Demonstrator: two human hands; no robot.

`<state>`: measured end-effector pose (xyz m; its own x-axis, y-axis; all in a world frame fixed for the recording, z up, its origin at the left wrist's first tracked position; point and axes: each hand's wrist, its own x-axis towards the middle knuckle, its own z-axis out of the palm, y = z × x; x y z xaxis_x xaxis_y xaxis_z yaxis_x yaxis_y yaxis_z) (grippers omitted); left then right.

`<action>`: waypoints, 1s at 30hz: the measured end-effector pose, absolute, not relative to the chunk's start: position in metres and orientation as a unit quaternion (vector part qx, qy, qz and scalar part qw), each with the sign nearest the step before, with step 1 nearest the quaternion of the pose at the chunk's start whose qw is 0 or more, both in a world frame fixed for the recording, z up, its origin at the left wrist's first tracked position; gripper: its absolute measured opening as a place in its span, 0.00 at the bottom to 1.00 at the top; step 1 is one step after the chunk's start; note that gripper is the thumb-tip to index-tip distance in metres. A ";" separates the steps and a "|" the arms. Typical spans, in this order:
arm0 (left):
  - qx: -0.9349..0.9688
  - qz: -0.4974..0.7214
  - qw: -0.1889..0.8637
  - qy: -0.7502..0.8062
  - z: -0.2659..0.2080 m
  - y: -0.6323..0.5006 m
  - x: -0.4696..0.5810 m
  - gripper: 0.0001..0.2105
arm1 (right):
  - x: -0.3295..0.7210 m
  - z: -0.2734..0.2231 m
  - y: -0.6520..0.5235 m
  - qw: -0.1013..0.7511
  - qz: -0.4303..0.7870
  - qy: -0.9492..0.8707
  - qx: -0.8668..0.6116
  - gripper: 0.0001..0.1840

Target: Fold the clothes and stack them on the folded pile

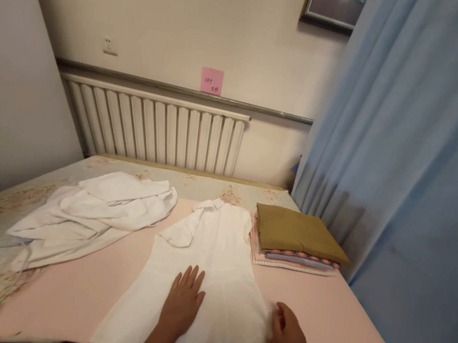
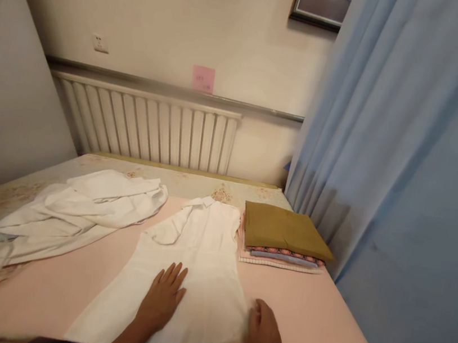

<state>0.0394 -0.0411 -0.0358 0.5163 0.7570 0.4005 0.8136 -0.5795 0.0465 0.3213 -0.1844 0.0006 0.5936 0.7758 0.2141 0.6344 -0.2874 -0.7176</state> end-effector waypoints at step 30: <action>-0.856 -0.151 0.025 -0.493 -0.033 0.017 -0.017 0.24 | 0.219 -0.043 -0.071 0.190 -0.132 -0.808 -0.542 0.29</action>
